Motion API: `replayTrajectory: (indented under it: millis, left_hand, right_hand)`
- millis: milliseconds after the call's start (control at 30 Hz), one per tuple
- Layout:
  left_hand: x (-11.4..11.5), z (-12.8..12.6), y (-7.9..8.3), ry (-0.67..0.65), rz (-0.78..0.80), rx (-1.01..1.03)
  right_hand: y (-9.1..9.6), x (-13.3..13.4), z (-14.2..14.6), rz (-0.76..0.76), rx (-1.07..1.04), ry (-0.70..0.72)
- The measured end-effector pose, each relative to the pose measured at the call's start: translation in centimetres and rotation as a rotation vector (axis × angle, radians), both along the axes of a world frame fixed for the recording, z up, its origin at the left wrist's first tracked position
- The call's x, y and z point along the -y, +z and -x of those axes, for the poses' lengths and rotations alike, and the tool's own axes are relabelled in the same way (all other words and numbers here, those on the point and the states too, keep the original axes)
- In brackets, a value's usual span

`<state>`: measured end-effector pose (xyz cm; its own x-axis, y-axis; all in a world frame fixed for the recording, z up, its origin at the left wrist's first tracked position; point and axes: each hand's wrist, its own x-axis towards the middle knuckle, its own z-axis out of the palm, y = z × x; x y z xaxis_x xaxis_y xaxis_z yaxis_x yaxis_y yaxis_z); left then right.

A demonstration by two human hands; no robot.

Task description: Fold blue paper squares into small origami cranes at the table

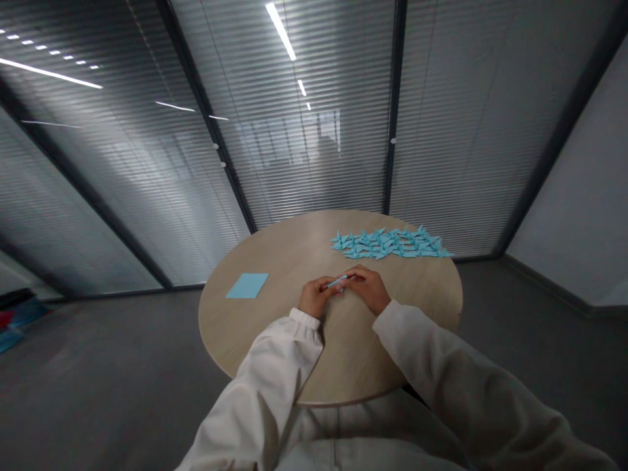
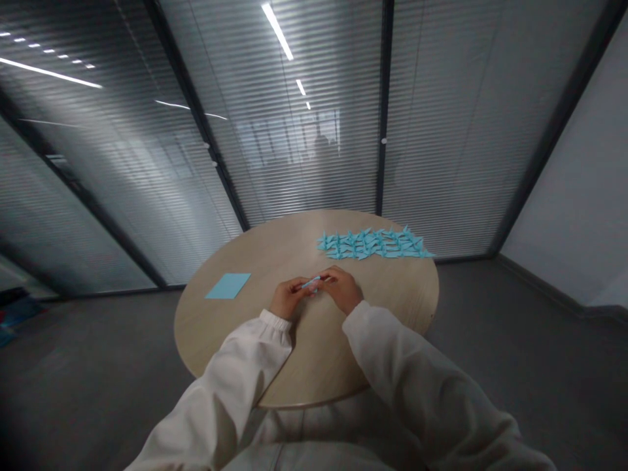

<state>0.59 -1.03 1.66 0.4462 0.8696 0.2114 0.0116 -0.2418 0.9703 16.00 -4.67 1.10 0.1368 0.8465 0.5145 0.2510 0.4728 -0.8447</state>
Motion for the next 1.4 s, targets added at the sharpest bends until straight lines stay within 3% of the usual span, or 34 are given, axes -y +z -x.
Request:
replayTrajectory:
  millis: [400, 833, 1033, 1200, 1400]
  left_hand:
    - [0.1, -0.1, 0.0, -0.025, 0.071, 0.037]
    - [0.6, -0.1, 0.5, -0.094, 0.238, 0.033]
    - [0.7, -0.2, 0.3, -0.091, 0.192, -0.024]
    - [0.6, -0.4, 0.1, -0.081, 0.150, -0.019]
    - [0.0, 0.1, 0.4, 0.069, -0.005, 0.069]
  right_hand:
    - [0.4, 0.3, 0.0, 0.036, -0.124, 0.069]
    - [0.0, 0.0, -0.2, 0.085, -0.112, -0.038]
    - [-0.4, -0.2, -0.1, 0.112, -0.112, 0.036]
    - [-0.9, -0.7, -0.2, 0.122, -0.085, -0.004]
    - [-1.1, -0.9, -0.2, 0.165, -0.225, 0.064]
